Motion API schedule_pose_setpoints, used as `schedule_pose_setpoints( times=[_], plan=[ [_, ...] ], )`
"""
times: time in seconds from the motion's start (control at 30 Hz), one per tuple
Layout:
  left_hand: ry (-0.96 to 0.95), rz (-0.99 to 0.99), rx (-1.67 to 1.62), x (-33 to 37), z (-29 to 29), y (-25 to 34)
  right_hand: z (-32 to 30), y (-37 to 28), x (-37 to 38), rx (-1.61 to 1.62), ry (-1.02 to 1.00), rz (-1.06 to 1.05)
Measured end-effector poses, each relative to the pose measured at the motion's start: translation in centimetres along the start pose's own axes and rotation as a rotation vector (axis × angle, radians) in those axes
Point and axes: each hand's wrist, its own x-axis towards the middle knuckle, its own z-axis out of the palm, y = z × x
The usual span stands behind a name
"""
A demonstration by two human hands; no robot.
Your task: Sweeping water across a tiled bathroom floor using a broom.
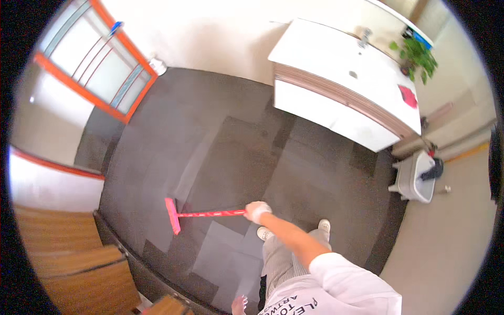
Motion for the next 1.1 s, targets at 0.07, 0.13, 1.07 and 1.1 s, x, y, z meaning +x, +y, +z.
schedule_pose_setpoints(
  times=[0.07, 0.13, 1.07, 1.1],
  plan=[
    [-0.033, -0.011, -0.141, -0.5, 0.3, -0.9, 0.7, 1.9, -0.4, 0.044, 0.052, -0.024],
    [-0.013, -0.129, -0.191, -0.3, 0.2, -2.3, 1.5, 5.7, -2.3, 0.029, 0.054, 0.033],
    [-0.456, -0.012, 0.779, 5.4, 25.2, 4.5, 16.3, 51.9, -55.1, 0.892, 0.336, 1.209],
    [-0.472, 0.162, 1.037, 5.7, 25.5, 4.9, 19.0, 50.2, -56.0, 0.961, 0.363, 1.198]
  ],
)
